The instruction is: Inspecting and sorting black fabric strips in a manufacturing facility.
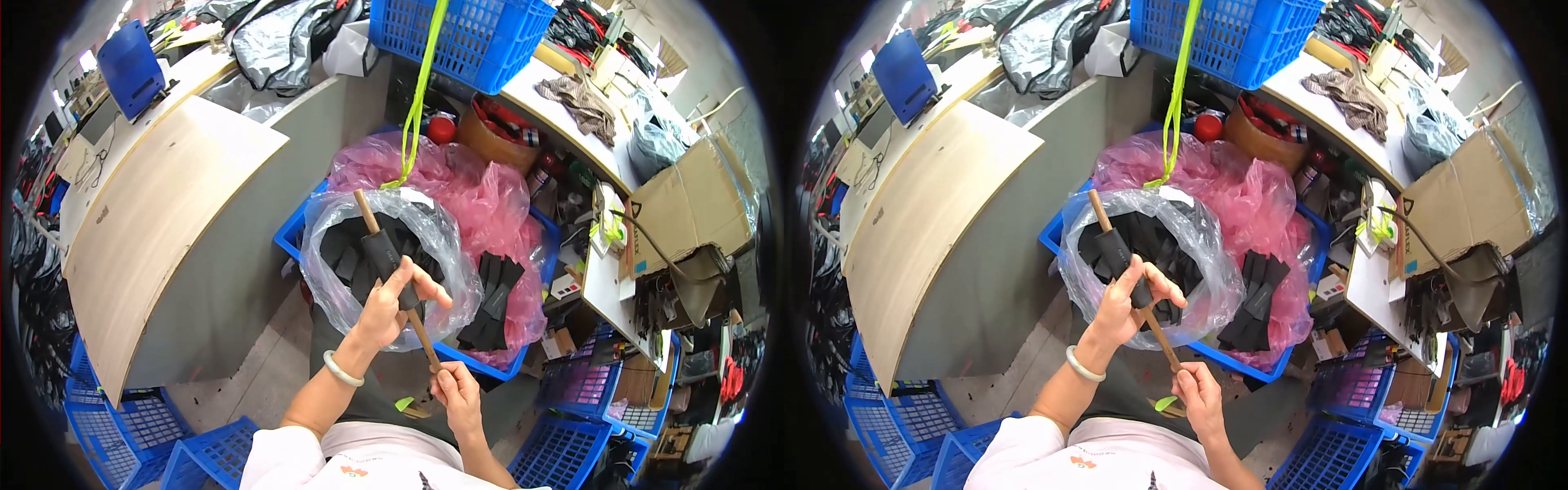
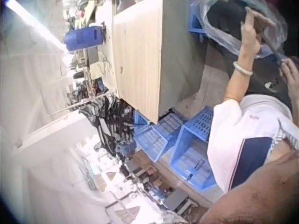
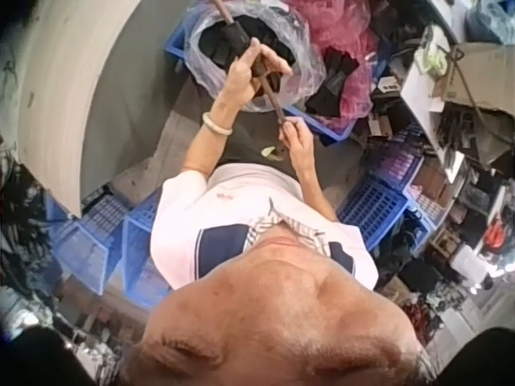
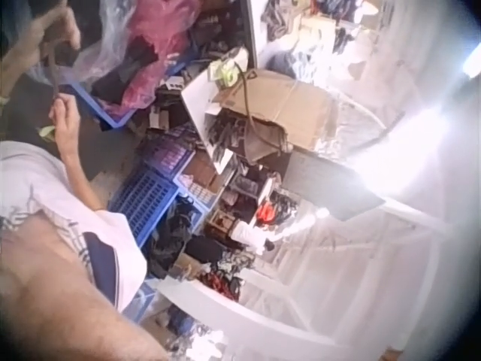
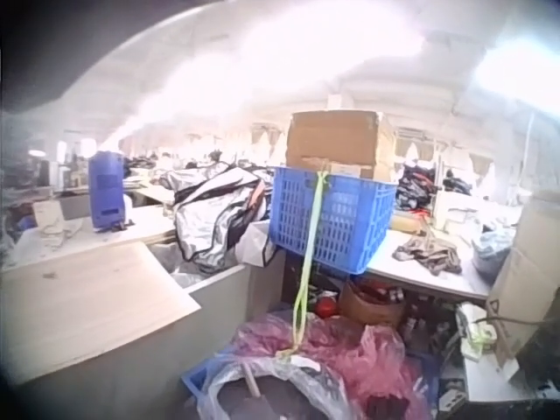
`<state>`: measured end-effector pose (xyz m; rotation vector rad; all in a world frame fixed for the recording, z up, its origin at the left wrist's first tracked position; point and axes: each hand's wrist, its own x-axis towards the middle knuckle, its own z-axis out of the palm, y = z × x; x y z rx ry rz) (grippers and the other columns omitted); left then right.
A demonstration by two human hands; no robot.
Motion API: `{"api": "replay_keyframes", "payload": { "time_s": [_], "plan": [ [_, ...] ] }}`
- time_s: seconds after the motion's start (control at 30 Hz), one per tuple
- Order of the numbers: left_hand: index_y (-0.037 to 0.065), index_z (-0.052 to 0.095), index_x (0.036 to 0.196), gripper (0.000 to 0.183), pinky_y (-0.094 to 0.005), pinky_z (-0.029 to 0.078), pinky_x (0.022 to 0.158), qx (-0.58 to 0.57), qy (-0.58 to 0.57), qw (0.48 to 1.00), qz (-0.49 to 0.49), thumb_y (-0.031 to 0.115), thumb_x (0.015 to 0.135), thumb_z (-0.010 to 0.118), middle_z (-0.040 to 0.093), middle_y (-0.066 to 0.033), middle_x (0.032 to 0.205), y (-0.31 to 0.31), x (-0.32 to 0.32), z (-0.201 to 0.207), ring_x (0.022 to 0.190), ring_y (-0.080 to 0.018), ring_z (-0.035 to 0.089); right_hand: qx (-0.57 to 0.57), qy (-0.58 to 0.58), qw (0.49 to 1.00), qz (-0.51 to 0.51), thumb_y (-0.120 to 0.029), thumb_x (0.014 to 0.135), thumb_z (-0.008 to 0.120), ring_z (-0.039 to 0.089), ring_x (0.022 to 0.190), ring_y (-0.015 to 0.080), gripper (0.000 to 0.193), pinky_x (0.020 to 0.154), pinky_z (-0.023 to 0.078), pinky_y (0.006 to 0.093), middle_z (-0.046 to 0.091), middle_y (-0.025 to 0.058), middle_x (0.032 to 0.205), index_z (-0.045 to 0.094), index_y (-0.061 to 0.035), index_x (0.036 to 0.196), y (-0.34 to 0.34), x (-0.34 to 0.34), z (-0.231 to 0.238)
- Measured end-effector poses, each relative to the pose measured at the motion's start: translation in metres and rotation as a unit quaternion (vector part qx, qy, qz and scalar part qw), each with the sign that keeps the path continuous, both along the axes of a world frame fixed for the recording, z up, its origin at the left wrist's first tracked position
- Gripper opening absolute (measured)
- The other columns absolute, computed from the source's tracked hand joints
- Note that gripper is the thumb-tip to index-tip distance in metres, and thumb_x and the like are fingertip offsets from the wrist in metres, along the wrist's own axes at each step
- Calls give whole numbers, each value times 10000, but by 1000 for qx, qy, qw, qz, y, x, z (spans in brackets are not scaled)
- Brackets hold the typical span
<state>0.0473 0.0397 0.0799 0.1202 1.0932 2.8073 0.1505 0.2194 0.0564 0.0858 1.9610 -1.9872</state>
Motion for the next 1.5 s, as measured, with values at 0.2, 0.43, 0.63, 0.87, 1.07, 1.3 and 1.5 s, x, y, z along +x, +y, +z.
{"api": "replay_keyframes", "payload": {
  "time_s": [0.2,0.43,0.63,0.87,1.07,1.3,1.5],
  "plan": [
    [-26,551,1053,668,-306,457,801,-137,37,988,66,540,949,211,668,-135,829,6,-3,-20,820,-173,617,-62,-56,996,-19,-147,927,505,420,561,32,150,497,330,180,510,-6,679,547,-10,968,5,2,-3],
    [-72,523,1173,676,-289,454,805,-282,-54,954,83,486,972,200,677,-112,863,5,-11,-47,822,-159,617,-49,-60,993,-88,-130,898,551,412,555,35,141,493,301,177,494,-14,652,576,5,868,16,-17,-25],
    [34,319,1355,632,-291,447,788,-104,-187,953,215,503,964,158,601,-156,1138,-79,-53,-97,926,-246,625,154,53,986,25,-129,872,545,494,538,66,127,492,390,232,523,0,596,585,-12,841,63,-53,-76],
    [97,375,1344,544,-423,442,887,5,-167,986,25,469,958,283,528,-203,1230,-61,-40,-111,1076,-329,550,464,271,843,11,-218,842,568,598,673,361,125,564,445,464,609,152,697,562,-93,843,43,-158,-135],
    [129,303,1398,599,-391,383,931,-115,-181,972,94,523,949,251,432,-132,1343,-27,-16,-109,1161,-241,461,260,404,877,-25,-214,790,631,610,692,289,162,623,471,369,619,106,753,651,-58,828,-11,-186,-114],
    [49,446,1290,563,-367,397,914,-137,-281,927,208,477,964,280,526,-123,1222,-25,17,-132,1097,-231,509,419,199,884,52,-301,733,688,596,824,284,295,692,464,377,627,103,830,623,-35,843,-65,-120,-138],
    [-64,482,1213,528,-384,424,934,-28,-341,932,124,387,963,370,539,-198,1179,-37,42,-145,1072,-304,546,151,18,987,-59,-227,754,678,574,546,238,260,545,450,349,593,115,590,592,4,672,-60,-135,-170]
  ]
}}
